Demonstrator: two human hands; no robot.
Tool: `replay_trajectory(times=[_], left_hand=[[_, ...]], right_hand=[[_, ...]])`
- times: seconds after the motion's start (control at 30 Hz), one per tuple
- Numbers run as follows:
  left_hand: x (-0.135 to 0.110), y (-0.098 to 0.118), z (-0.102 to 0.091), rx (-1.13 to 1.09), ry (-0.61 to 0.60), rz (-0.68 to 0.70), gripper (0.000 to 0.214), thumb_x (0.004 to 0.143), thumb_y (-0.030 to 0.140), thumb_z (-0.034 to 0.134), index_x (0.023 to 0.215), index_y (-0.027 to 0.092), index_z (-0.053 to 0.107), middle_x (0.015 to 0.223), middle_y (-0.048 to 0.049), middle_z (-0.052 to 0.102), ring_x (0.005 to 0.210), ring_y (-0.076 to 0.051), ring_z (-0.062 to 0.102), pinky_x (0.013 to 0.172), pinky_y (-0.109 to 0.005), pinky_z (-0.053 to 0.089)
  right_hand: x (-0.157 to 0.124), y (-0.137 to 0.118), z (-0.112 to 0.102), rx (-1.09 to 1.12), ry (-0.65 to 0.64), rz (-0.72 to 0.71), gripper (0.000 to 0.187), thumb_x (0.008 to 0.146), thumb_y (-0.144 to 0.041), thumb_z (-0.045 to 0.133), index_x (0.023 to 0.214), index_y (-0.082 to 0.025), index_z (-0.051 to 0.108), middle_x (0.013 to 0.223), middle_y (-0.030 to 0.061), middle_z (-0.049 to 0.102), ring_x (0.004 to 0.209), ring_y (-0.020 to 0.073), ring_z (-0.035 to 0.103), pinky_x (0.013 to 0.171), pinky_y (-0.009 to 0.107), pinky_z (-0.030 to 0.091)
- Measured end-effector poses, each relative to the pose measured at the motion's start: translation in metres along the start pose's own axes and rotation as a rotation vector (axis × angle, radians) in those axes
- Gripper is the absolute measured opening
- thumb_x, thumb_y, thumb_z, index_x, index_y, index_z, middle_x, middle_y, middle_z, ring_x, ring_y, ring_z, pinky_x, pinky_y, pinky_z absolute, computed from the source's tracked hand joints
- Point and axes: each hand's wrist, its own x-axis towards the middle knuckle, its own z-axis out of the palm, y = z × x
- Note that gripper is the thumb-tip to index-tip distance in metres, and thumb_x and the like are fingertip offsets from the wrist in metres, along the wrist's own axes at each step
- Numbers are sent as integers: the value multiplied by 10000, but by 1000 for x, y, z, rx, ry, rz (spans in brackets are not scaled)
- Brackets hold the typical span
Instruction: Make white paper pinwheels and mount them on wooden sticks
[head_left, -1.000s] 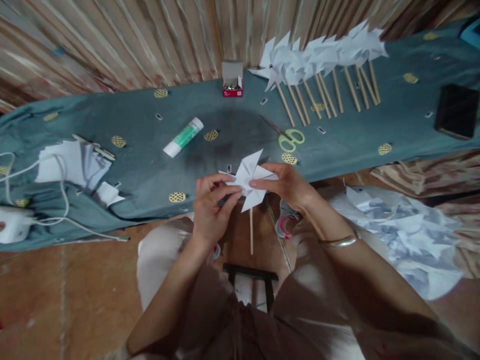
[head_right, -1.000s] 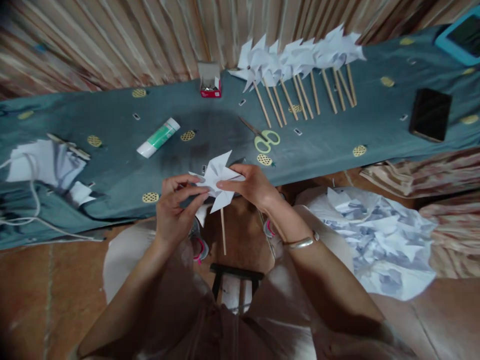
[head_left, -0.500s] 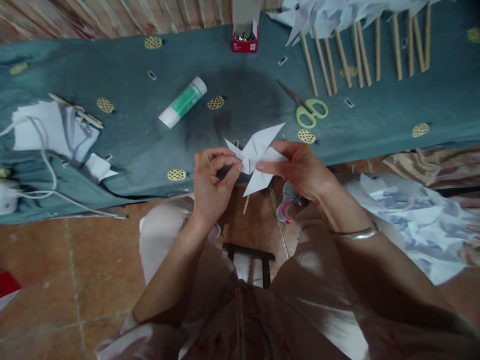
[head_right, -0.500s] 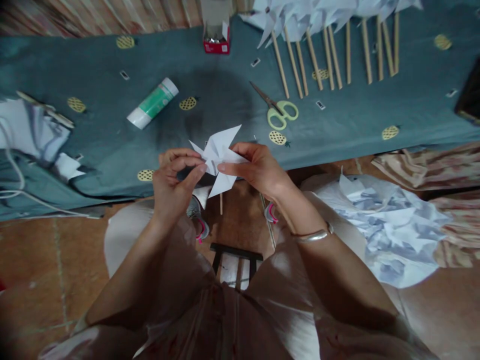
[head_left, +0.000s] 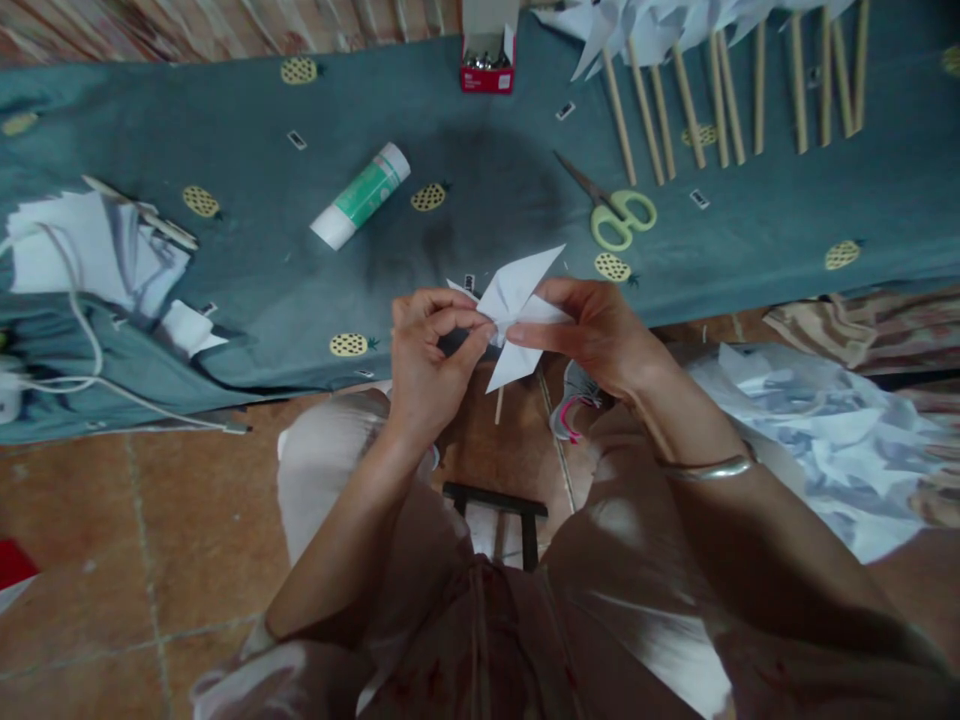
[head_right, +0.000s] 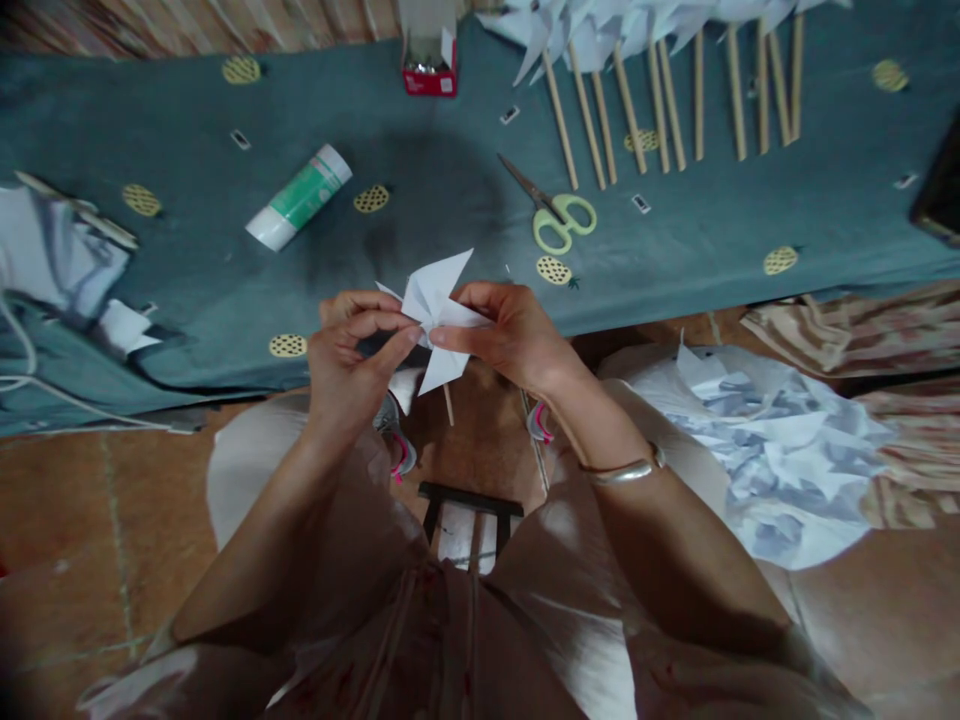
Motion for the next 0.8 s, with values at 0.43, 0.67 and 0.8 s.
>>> replay_trajectory(times=[0.43, 0.67, 0.8], left_hand=[[-2, -4, 3, -32, 48, -31, 111, 802, 175, 750, 738, 262, 722, 908, 6, 709, 952, -204, 610, 935, -412, 425], [-2, -6, 3, -35, 44, -61, 121, 807, 182, 736, 721, 263, 711, 916, 9, 721, 954, -198, 617, 939, -399, 432], [-1, -8, 3, -37, 52, -53, 125, 806, 191, 738, 713, 265, 701, 904, 7, 722, 938, -199, 625, 939, -409, 435]], right_hand=[[-2, -2, -1, -53, 31, -10, 349, 551, -464, 913, 650, -241, 663, 670, -31, 674, 628, 142, 578, 586, 298, 515], [-1, 1, -2, -41, 23, -5, 254, 604, -371, 897, 688, -250, 690, 714, -13, 697, 686, 170, 627, 616, 314, 514], [-1, 0, -1, -30, 29, 7, 258, 576, -372, 910, 670, -264, 696, 711, -16, 710, 674, 173, 632, 600, 309, 520]])
